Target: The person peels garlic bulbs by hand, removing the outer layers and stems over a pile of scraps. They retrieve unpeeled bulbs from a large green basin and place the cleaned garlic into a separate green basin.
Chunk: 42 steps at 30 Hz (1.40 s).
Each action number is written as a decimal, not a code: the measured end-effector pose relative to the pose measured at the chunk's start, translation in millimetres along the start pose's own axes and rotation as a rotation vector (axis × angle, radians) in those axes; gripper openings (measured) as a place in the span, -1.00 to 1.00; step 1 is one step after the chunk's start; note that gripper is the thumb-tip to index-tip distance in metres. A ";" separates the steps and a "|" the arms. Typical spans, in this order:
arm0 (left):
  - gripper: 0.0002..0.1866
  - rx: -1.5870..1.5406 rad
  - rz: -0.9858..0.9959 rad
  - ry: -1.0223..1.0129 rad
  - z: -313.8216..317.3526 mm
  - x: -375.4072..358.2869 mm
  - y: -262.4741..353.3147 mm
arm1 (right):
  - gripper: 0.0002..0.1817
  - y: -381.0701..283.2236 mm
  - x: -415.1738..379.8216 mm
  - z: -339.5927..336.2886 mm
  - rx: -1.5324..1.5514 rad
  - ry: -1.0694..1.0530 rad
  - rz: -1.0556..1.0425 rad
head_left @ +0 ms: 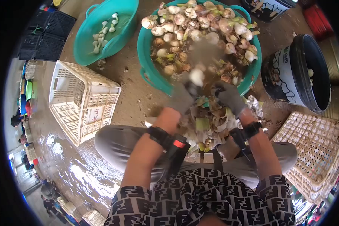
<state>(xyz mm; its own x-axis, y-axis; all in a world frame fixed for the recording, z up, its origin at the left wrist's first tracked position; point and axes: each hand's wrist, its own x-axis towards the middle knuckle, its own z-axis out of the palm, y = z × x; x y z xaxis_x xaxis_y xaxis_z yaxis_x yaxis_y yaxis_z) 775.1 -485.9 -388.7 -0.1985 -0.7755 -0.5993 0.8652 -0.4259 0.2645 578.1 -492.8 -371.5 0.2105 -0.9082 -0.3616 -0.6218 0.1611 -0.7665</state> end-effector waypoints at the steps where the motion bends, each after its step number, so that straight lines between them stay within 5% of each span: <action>1: -0.81 -0.049 0.111 -0.109 2.7 -2.2 35.1 | -0.59 2.6 11.2 5.4 0.056 0.018 0.009; 4: -0.83 -0.189 0.440 -0.434 35.7 -30.5 143.1 | -0.55 9.9 70.7 20.1 0.164 0.052 0.078; 6: -0.79 -0.205 0.549 -0.396 57.7 -58.0 166.9 | -0.54 8.6 114.0 26.7 0.159 0.049 0.163; 9: -0.72 0.068 0.610 -0.289 33.7 -58.3 153.8 | -0.48 -8.9 141.5 37.8 -0.198 -0.017 0.058; 11: -0.67 0.180 0.375 -0.251 11.4 -59.0 130.0 | -0.43 62.2 201.7 84.5 -0.220 -0.011 0.101; 13: -0.66 0.321 0.342 -0.141 -2.8 -55.2 102.1 | -0.39 22.7 155.1 62.6 0.134 -0.096 0.171; 14: -0.63 0.628 0.428 -0.125 -7.6 -54.0 88.3 | -0.51 10.2 139.1 54.1 0.208 -0.139 0.267; 17: -0.50 1.323 0.613 0.001 -9.4 -42.5 46.7 | -0.61 32.9 109.5 53.3 -0.019 -0.154 -0.387; 18: -0.44 1.401 0.630 0.089 -6.2 -34.8 29.2 | -0.60 8.5 88.7 39.9 -0.311 -0.060 -0.560; 21: -0.32 1.627 0.665 0.195 12.2 -37.1 0.9 | -0.65 -4.2 53.5 33.8 -0.063 0.006 -0.592; 22: -0.29 1.704 0.673 0.200 16.0 -41.6 -3.5 | -0.66 -11.2 42.8 29.4 0.008 -0.052 -0.453; 25: -0.33 1.650 0.738 0.023 6.9 -41.0 -4.5 | -0.70 -21.0 15.1 17.2 0.087 -0.097 -0.304; 27: -0.38 1.528 0.679 -0.035 7.8 -49.4 -6.6 | -0.75 -19.8 2.8 14.8 -0.040 0.042 -0.578; 30: -0.46 1.444 0.627 -0.071 17.9 -63.9 -7.6 | -0.76 -18.6 -6.0 18.9 0.241 0.029 -0.499; 33: -0.53 1.119 0.558 -0.141 13.8 -63.6 -14.2 | -0.81 -16.6 -9.9 13.2 0.057 -0.017 -0.645; 36: -0.58 0.903 0.399 -0.175 7.1 -61.3 -14.5 | -0.88 -23.2 -12.4 9.9 -0.196 0.284 -1.044; 39: -0.61 0.663 0.211 -0.240 8.1 -64.9 -8.6 | -0.88 -42.7 -32.8 11.6 0.882 -0.068 -0.040; 40: -0.62 0.559 0.149 -0.272 9.4 -65.5 -7.8 | -0.87 -41.9 -33.9 12.0 0.848 -0.064 -0.078; 42: -0.62 0.791 0.330 -0.185 16.4 -68.5 -13.5 | -0.84 -39.9 -33.3 13.7 0.781 -0.055 -0.156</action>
<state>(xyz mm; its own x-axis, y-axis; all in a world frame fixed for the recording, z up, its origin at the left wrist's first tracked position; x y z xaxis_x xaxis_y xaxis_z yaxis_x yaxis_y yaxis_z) 769.5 -434.7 -338.8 -0.1251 -0.9502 -0.2854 0.3327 -0.3112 0.8902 606.3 -463.7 -336.1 0.3014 -0.9253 -0.2301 0.1215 0.2766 -0.9533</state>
